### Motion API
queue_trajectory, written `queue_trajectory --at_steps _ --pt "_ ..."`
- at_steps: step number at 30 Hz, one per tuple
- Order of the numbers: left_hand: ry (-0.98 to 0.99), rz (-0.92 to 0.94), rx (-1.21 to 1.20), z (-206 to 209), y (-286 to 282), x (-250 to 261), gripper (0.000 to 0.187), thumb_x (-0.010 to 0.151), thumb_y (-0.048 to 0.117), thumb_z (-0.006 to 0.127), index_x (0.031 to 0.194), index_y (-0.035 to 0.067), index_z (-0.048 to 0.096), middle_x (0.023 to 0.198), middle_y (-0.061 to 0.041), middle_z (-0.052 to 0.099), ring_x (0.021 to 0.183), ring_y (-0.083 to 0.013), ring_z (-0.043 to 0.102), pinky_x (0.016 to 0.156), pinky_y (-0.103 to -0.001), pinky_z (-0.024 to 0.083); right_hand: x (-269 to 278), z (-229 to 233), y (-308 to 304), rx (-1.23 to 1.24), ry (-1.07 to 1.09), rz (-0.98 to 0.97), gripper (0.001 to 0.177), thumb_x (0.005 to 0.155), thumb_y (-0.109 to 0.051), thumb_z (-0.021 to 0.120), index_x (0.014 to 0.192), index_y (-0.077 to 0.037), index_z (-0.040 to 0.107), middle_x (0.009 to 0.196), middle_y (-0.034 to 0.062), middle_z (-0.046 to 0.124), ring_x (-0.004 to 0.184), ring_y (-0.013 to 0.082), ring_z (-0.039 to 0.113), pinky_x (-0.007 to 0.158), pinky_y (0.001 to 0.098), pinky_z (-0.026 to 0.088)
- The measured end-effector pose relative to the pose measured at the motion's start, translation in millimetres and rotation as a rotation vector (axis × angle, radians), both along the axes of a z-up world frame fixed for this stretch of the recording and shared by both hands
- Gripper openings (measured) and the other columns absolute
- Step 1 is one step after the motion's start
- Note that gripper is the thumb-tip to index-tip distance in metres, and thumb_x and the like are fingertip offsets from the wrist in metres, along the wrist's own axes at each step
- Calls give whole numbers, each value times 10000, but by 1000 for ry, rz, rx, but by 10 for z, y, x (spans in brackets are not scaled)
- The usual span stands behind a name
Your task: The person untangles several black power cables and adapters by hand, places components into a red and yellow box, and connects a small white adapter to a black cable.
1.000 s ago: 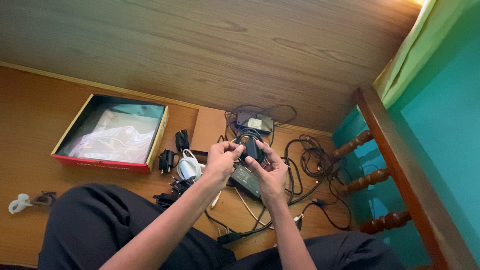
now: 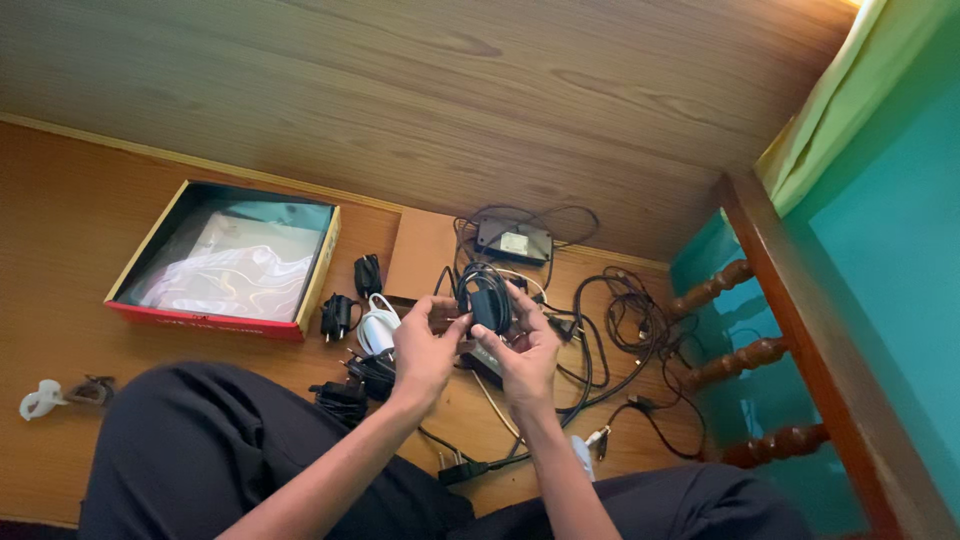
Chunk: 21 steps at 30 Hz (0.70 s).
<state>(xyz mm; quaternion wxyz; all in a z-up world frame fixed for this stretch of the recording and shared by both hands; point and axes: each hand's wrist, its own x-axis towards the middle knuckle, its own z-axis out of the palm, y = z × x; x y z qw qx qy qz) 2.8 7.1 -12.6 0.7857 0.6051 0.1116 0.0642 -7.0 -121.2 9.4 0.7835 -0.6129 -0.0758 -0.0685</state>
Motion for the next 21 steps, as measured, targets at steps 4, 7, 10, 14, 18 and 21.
queue_trajectory --at_steps 4,7,10,14,18,21 --pt "119 -57 -18 -132 37 19 229 922 140 707 1038 -58 709 845 -90 741 712 -144 721 595 -278 580 2 -131 28 -41 12 -2 630 841 87 782 1428 61 554 1348 213 624 1108 211 679 945 312 592" --pt "211 -15 -143 -117 84 34 369 963 307 701 1033 -55 686 816 -84 717 685 -132 671 577 -271 556 3 -208 125 -115 -3 -6 604 810 69 768 1371 41 545 1505 143 546 1210 195 657 986 305 587" --pt "280 -94 -101 -38 294 84 418 890 327 779 1041 -45 662 806 -86 702 666 -145 668 601 -292 585 15 -275 252 -233 -91 14 561 847 72 731 1378 54 552 1550 158 513 1283 200 615 1027 318 555" --pt "203 -122 -112 23 569 106 411 832 292 827 1056 -21 683 865 -52 729 723 -120 669 626 -285 553 94 -394 492 -125 -89 82 493 935 54 634 1415 51 523 1556 163 520 1304 198 600 1051 318 506" --pt "299 -100 8 92 906 215 365 833 261 810 1080 23 684 908 -58 731 781 -130 693 651 -301 554 214 -423 789 42 -33 116 480 952 19 632 1419 30 523 1421 171 595 1241 202 640 1048 327 522" --pt "298 -104 -39 69 1120 277 325 854 239 774 1092 45 670 936 -54 727 824 -128 709 680 -321 583 269 -397 1024 51 -5 72 498 916 17 693 1381 14 513 1291 162 637 1146 219 673 991 341 549"
